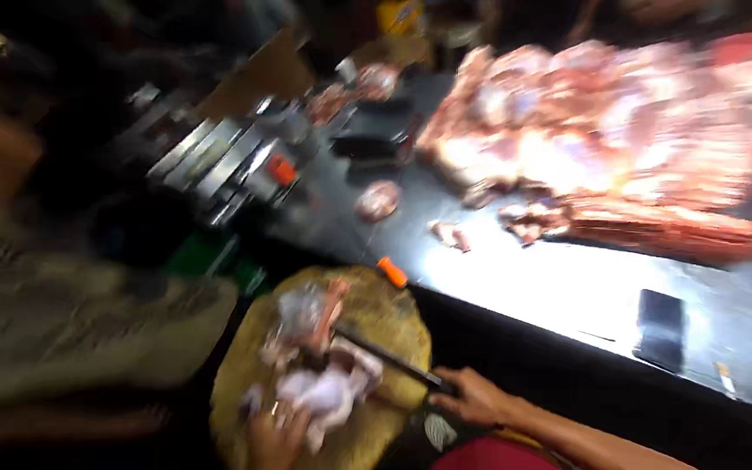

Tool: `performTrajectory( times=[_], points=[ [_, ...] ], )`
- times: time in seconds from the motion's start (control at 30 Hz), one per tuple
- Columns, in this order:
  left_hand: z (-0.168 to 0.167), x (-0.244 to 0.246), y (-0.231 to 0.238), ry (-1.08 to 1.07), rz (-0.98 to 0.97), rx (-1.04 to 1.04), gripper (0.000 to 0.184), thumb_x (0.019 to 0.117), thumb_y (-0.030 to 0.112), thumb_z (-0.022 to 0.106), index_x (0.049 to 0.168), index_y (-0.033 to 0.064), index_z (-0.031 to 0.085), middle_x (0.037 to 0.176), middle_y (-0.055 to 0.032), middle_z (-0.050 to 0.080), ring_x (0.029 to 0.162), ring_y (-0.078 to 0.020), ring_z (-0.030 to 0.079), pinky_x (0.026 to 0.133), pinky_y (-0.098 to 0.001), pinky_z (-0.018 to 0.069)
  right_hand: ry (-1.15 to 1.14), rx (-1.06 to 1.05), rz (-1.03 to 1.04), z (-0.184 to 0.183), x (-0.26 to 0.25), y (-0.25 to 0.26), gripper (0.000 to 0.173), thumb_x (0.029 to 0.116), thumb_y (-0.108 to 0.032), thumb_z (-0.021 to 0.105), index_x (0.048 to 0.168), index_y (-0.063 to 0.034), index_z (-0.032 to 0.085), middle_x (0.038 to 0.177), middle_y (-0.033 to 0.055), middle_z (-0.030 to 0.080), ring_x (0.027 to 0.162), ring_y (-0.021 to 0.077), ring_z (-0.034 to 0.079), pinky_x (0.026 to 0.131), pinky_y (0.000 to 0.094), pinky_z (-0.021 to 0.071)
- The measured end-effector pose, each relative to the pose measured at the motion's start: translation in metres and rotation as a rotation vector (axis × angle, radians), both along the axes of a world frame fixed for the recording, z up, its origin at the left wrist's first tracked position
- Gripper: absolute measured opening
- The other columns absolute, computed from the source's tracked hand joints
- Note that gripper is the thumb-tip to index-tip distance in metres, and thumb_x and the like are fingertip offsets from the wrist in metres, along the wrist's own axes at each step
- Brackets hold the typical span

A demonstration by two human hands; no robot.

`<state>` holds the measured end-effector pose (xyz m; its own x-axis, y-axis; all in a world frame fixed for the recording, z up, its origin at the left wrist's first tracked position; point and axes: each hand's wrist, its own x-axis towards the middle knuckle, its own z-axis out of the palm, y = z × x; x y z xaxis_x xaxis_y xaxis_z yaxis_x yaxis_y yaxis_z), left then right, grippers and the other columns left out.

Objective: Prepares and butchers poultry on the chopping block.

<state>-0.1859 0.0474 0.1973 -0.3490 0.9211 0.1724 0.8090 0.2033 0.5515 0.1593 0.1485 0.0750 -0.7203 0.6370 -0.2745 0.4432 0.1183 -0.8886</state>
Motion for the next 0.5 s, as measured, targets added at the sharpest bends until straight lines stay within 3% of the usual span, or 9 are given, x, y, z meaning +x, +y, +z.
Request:
performTrajectory(
  times=[0.13,0.27,0.37,0.5],
  points=[
    [0.0,0.003,-0.005,-0.097,0.0,0.02,0.026,0.0865,0.023,0.067,0.072,0.0023,0.06,0.07,-0.002,0.059,0.068,-0.0058,0.057,0.065,-0.0265,0.0493,-0.005,0.057,0.054,0.014,-0.013,-0.002,0.048,0.1,-0.049,0.06,0.134,-0.0163,0.064,0.088,0.0084,0.073,0.076,0.0217,0.071,0.073,0.0479,0.0591],
    [-0.012,0.001,-0.019,-0.276,-0.044,0.045,0.036,0.0848,0.021,0.072,0.06,0.0129,0.047,0.064,0.0057,0.051,0.062,-0.001,0.048,0.059,-0.0208,0.041,-0.144,0.142,0.132,0.005,-0.022,-0.002,0.049,0.1003,-0.055,0.056,0.135,-0.0198,0.063,0.085,0.0081,0.072,0.076,0.0255,0.07,0.072,0.0525,0.0578],
    [-0.02,0.002,-0.039,-0.376,-0.011,0.084,0.04,0.0842,0.019,0.074,0.059,0.0168,0.043,0.063,0.0085,0.048,0.059,0.0008,0.045,0.055,-0.0184,0.0373,-0.225,0.175,0.143,-0.003,-0.026,-0.003,0.05,0.1014,-0.053,0.053,0.137,-0.0185,0.062,0.086,0.011,0.072,0.077,0.0306,0.071,0.072,0.0559,0.057],
    [-0.037,0.009,-0.058,-0.494,0.093,0.198,0.041,0.0828,0.015,0.075,0.059,0.0206,0.042,0.061,0.0126,0.046,0.054,0.0041,0.04,0.051,-0.0153,0.0335,-0.141,0.168,0.132,0.003,-0.028,-0.006,0.05,0.1008,-0.054,0.055,0.133,-0.018,0.064,0.083,0.0067,0.071,0.072,0.0226,0.069,0.069,0.0486,0.0572]
  ],
)
